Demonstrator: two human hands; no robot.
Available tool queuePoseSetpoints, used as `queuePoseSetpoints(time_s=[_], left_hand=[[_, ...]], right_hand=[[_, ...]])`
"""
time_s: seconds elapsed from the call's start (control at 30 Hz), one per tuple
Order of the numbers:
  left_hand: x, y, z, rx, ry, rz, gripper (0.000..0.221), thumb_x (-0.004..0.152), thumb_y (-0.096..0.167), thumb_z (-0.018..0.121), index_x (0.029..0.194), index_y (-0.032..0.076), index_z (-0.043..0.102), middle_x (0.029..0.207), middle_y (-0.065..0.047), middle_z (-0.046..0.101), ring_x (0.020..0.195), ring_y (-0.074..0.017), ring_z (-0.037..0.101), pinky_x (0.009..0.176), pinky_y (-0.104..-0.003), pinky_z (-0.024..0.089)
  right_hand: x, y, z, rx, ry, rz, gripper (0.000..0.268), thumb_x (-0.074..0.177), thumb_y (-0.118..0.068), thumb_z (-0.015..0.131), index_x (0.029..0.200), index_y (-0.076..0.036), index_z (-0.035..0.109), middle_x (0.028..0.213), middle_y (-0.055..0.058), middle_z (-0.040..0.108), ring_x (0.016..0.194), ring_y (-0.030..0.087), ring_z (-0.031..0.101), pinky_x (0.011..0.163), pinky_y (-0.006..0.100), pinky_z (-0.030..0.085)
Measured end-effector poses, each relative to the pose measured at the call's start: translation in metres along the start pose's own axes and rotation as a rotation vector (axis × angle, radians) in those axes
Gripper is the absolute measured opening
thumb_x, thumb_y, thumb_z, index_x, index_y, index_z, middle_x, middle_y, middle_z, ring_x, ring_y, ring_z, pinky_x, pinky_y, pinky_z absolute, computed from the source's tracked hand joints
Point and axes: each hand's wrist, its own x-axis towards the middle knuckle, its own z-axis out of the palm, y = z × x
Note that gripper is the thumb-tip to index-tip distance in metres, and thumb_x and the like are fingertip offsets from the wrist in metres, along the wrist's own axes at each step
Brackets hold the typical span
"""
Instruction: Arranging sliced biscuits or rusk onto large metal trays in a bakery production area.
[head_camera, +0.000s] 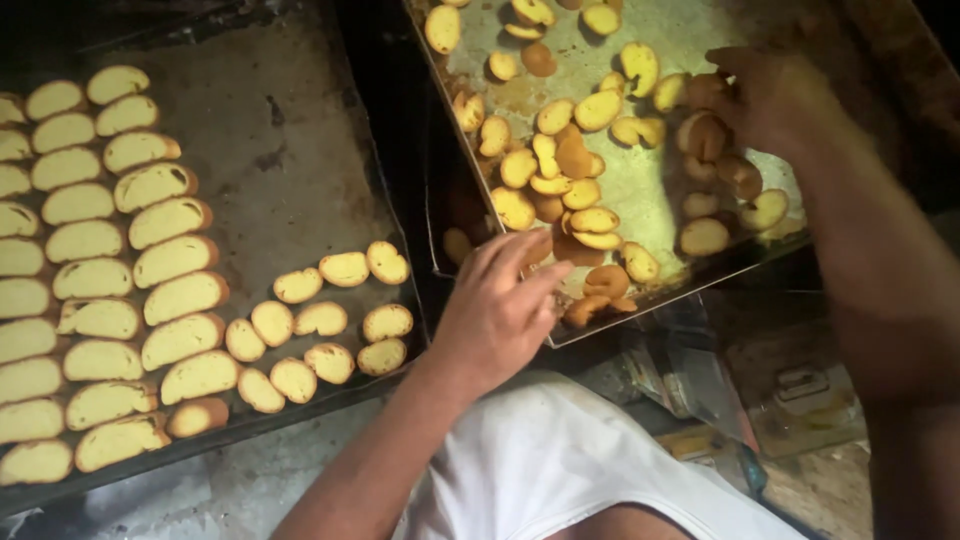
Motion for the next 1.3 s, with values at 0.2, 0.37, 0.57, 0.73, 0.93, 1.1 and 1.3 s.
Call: queuePoseSetpoints(time_s=[0.2,0.37,0.57,0.73,0.93,1.1,1.3], left_hand=[[-0.043,-0.009,-0.039,-0.086,0.096,-0.204,0.033,0.086,0.005,0.071,0.120,0.005,0.071,0.130,-0.014,0.066,0.123,-0.0335,0.061,0.107,-0.045,0.049],[-0.085,-0.022,-0.058,-0.147,0.191,-0.434,0.029,0.087,0.001,0.070,0.116,0.002,0.070,0.121,-0.014,0.069,0.109,-0.0301,0.071,0.092,-0.038,0.059],[-0.117,-0.039,-0.073,-0.139,0.231,-0.406,0.028,0.087,-0.002,0.067,0.115,-0.001,0.067,0.118,-0.014,0.071,0.110,-0.0318,0.071,0.093,-0.039,0.058],[-0.128,-0.046,-0.090,-0.099,0.230,-0.431,0.026,0.087,-0.001,0.069,0.113,0.000,0.069,0.117,-0.014,0.072,0.107,-0.0319,0.071,0.090,-0.039,0.058],[-0.138,-0.053,-0.101,-0.117,0.240,-0.421,0.024,0.088,0.000,0.069,0.112,0.000,0.068,0.116,-0.014,0.071,0.107,-0.0316,0.072,0.088,-0.039,0.059],[-0.148,-0.059,-0.106,-0.146,0.242,-0.402,0.023,0.088,0.001,0.070,0.110,-0.001,0.068,0.114,-0.015,0.071,0.105,-0.0323,0.071,0.087,-0.039,0.059],[-0.155,-0.061,-0.112,-0.167,0.231,-0.413,0.022,0.089,0.002,0.068,0.111,0.001,0.069,0.112,-0.014,0.072,0.101,-0.0322,0.072,0.084,-0.039,0.058]], right_hand=[[0.003,-0.014,-0.019,-0.032,-0.022,0.113,0.053,0.093,-0.030,0.083,0.135,-0.002,0.067,0.106,0.024,0.072,0.091,0.037,0.070,0.075,0.047,0.057],[-0.014,0.030,-0.021,0.177,-0.120,0.203,0.044,0.090,-0.024,0.087,0.122,0.000,0.070,0.111,0.018,0.074,0.096,0.025,0.071,0.083,0.038,0.057],[-0.030,0.105,0.029,0.651,-0.191,0.230,0.029,0.102,-0.022,0.074,0.110,0.004,0.062,0.097,0.017,0.070,0.089,0.023,0.067,0.080,0.036,0.054],[-0.039,0.088,0.016,0.517,0.053,0.314,0.051,0.088,-0.025,0.085,0.126,-0.001,0.063,0.112,0.012,0.068,0.102,0.019,0.067,0.083,0.035,0.056],[-0.035,0.026,0.004,0.084,-0.179,0.495,0.049,0.093,-0.032,0.083,0.132,-0.005,0.070,0.104,0.017,0.074,0.084,0.029,0.071,0.074,0.044,0.057],[-0.047,-0.040,0.007,0.378,-0.258,0.472,0.041,0.082,-0.027,0.084,0.117,-0.009,0.071,0.107,0.012,0.078,0.085,0.022,0.075,0.072,0.041,0.061],[-0.083,-0.120,-0.021,-0.102,0.154,0.050,0.014,0.095,-0.014,0.088,0.101,-0.004,0.081,0.106,0.013,0.077,0.099,0.029,0.073,0.088,0.041,0.059]])
